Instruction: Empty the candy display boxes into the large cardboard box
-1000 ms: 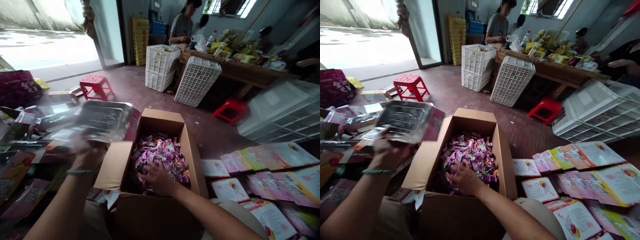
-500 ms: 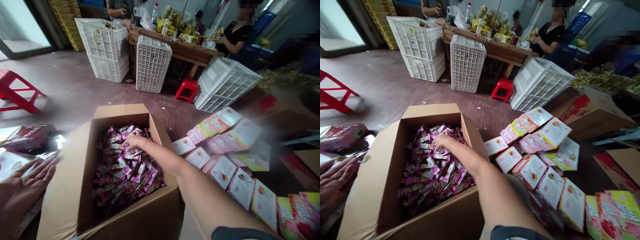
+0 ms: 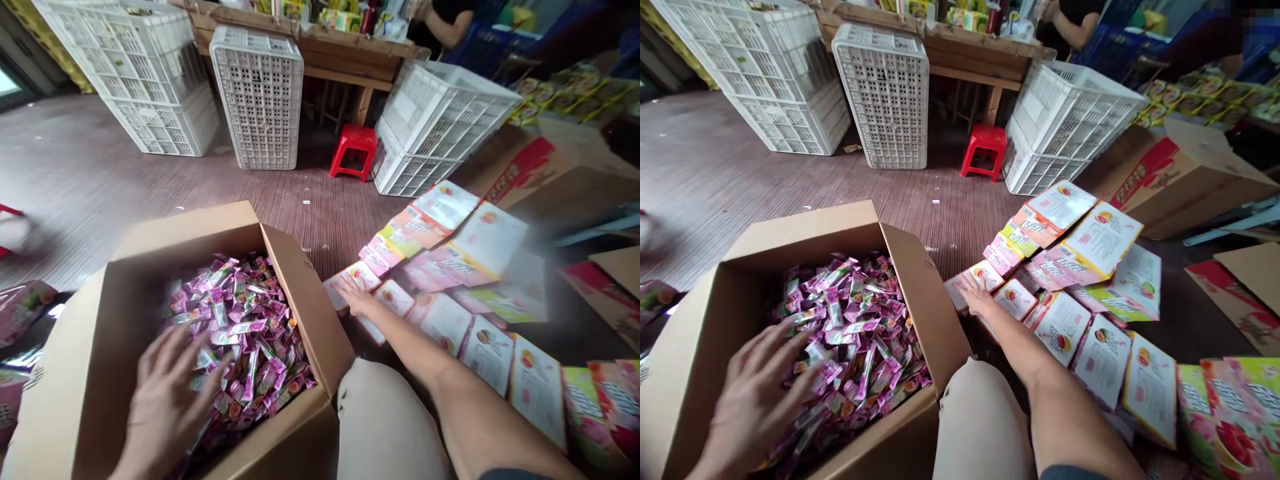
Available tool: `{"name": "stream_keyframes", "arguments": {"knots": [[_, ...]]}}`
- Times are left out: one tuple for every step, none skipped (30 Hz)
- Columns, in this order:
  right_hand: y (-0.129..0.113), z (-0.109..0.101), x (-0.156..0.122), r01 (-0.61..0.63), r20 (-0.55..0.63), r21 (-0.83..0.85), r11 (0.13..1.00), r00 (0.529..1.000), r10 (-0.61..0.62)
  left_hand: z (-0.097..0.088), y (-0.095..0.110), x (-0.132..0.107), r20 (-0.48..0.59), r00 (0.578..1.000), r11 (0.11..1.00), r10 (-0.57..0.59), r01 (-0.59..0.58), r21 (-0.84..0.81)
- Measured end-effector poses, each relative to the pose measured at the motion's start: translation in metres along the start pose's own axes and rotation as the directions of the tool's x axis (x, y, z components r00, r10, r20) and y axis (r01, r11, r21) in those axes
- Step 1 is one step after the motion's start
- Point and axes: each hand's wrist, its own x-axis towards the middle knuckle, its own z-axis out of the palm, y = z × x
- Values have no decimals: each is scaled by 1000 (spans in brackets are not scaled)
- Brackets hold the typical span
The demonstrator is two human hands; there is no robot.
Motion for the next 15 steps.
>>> {"name": "stream_keyframes", "arguments": {"knots": [[-1, 8, 7, 57, 6, -15, 998, 998, -57, 17, 25, 1, 64, 976, 978, 208, -209, 4], [-4, 12, 16, 114, 8, -28, 993, 993, -114, 35, 50, 3, 131, 920, 929, 369, -370, -19], [-7, 16, 26, 167, 8, -37, 985, 986, -166, 55, 72, 6, 206, 853, 876, 480, -479, -57], [-9, 18, 35, 210, 9, -42, 977, 978, -210, 75, 91, 9, 259, 797, 836, 546, -540, -98], [-12, 20, 44, 240, 12, -44, 970, 971, -239, 94, 105, 13, 322, 763, 823, 561, -555, -119], [-13, 22, 51, 257, 13, -43, 966, 966, -257, 111, 115, 16, 386, 741, 827, 550, -549, -125], [-14, 24, 55, 266, 11, -40, 963, 964, -265, 126, 121, 18, 456, 722, 838, 520, -535, -109], [-15, 27, 58, 270, 7, -35, 962, 963, -270, 137, 123, 21, 527, 705, 850, 475, -521, -69], [-15, 28, 58, 273, 2, -30, 962, 962, -273, 145, 124, 22, 584, 688, 855, 430, -519, -18], [-14, 29, 55, 275, -5, -27, 961, 961, -276, 151, 123, 23, 628, 672, 851, 392, -524, 29], [-14, 29, 51, 278, -11, -28, 960, 961, -278, 155, 121, 23, 657, 662, 844, 362, -531, 69], [-13, 27, 46, 280, -15, -33, 959, 960, -281, 158, 119, 23, 670, 660, 840, 340, -533, 98], [-12, 24, 39, 283, -16, -43, 958, 959, -283, 161, 116, 22, 672, 663, 841, 329, -530, 112], [-10, 20, 31, 286, -15, -57, 956, 958, -288, 164, 112, 20, 668, 667, 845, 329, -524, 108], [-8, 15, 23, 293, -11, -76, 953, 956, -295, 169, 108, 18, 660, 673, 852, 334, -515, 95]]}}
